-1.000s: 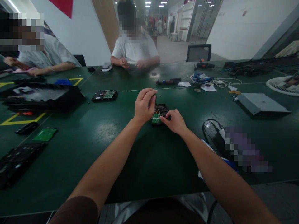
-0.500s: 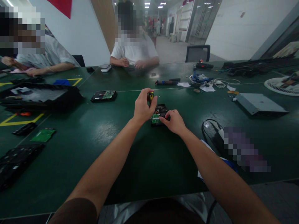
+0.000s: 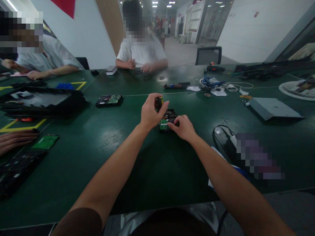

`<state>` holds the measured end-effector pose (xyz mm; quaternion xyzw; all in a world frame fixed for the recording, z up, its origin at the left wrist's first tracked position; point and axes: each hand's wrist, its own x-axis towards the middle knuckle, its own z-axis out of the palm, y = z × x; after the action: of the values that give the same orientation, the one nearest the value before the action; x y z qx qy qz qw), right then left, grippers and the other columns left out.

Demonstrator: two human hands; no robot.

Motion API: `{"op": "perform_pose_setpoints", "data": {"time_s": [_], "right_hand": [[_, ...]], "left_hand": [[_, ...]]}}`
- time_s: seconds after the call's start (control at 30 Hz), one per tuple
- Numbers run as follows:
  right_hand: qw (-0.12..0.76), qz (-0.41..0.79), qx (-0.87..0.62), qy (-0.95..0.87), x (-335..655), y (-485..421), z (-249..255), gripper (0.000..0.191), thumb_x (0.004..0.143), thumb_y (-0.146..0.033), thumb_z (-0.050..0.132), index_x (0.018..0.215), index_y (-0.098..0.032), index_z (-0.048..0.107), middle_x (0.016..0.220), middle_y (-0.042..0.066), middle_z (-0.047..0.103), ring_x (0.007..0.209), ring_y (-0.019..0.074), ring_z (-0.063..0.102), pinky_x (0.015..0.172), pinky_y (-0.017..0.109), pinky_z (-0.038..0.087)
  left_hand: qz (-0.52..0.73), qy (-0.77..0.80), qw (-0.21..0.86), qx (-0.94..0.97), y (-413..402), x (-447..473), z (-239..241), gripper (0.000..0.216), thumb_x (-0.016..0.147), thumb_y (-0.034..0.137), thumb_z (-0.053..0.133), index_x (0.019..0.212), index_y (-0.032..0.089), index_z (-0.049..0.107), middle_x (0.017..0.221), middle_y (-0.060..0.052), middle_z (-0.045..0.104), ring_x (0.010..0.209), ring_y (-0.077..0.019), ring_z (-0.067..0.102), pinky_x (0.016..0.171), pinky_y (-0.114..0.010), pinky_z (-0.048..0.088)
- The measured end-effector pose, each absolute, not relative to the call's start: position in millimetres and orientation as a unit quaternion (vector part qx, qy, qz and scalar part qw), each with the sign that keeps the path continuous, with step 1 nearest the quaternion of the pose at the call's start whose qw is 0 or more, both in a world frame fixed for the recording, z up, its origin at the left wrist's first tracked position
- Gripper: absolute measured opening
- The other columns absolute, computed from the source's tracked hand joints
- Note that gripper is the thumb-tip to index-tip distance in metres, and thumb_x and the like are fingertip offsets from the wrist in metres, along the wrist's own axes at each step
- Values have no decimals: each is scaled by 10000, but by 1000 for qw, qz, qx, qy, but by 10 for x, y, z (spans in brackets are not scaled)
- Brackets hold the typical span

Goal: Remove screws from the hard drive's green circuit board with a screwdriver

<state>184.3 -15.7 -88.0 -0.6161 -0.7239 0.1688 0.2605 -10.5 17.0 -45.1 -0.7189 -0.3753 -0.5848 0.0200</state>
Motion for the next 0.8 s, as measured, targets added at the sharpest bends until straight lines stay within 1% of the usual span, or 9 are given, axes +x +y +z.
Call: {"op": "perform_pose_setpoints", "data": {"time_s": [0.07, 0.13, 0.27, 0.33, 0.43, 0.53, 0.6, 0.67, 0.8], "right_hand": [[263, 167, -616, -723, 1844, -152, -886, 318, 923, -520, 730, 866, -226, 621, 1075, 77, 576, 914, 230, 615, 797, 379, 492], [263, 166, -616, -723, 1844, -146, -893, 322, 922, -524, 730, 865, -228, 619, 1079, 79, 575, 926, 234, 617, 806, 382, 496], [261, 167, -615, -725, 1846, -146, -896, 326, 923, -535, 725, 874, -230, 619, 1094, 81, 579, 929, 234, 618, 802, 381, 500], [260, 167, -614, -726, 1845, -151, -892, 325, 921, -532, 731, 874, -231, 619, 1094, 81, 580, 932, 233, 618, 806, 379, 499], [261, 166, -617, -724, 1839, -156, -887, 319, 920, -524, 735, 872, -230, 621, 1089, 77, 579, 931, 231, 620, 815, 378, 498], [264, 171, -618, -720, 1834, -153, -890, 318, 920, -522, 733, 869, -230, 621, 1081, 74, 575, 928, 230, 621, 817, 379, 499], [266, 173, -617, -720, 1833, -149, -895, 313, 920, -519, 732, 873, -230, 621, 1075, 73, 573, 929, 230, 621, 821, 382, 500], [268, 172, -616, -721, 1834, -146, -901, 309, 921, -514, 732, 872, -231, 619, 1069, 71, 573, 929, 229, 621, 828, 383, 501], [268, 169, -616, -721, 1837, -143, -903, 315, 921, -516, 731, 854, -232, 613, 1074, 75, 578, 920, 228, 620, 818, 383, 503]], "left_hand": [[-598, -383, 34, -704, 175, -100, -449, 367, 934, 463, 744, 1142, 230, 552, 964, -19, 639, 769, -146, 622, 699, -299, 535], [-603, -381, 59, -698, 179, -98, -445, 326, 946, 461, 732, 1102, 236, 557, 971, -29, 629, 830, -165, 627, 720, -311, 538], [-617, -365, 98, -690, 166, -98, -430, 151, 1014, 365, 632, 1081, 231, 618, 1064, -76, 600, 925, -188, 624, 713, -310, 552], [-623, -352, 98, -691, 154, -96, -426, 124, 1039, 317, 580, 1096, 227, 643, 1082, -89, 606, 947, -193, 633, 718, -311, 563], [-619, -336, 86, -705, 152, -91, -440, 155, 1070, 273, 511, 1140, 228, 641, 1087, -88, 668, 1023, -204, 668, 831, -347, 589], [-626, -340, 54, -700, 174, -79, -489, 173, 1052, 336, 587, 1187, 229, 597, 1114, -71, 710, 963, -172, 709, 845, -336, 605], [-641, -344, 30, -685, 196, -65, -531, 319, 979, 421, 713, 1180, 230, 556, 1095, -56, 721, 918, -158, 727, 800, -306, 612], [-648, -354, 17, -674, 213, -51, -563, 410, 928, 465, 773, 1155, 234, 521, 1051, -41, 724, 907, -156, 737, 780, -292, 610], [-630, -377, 16, -679, 194, -46, -560, 221, 1029, 391, 623, 1138, 237, 509, 984, -23, 698, 783, -122, 716, 699, -269, 574]]}}
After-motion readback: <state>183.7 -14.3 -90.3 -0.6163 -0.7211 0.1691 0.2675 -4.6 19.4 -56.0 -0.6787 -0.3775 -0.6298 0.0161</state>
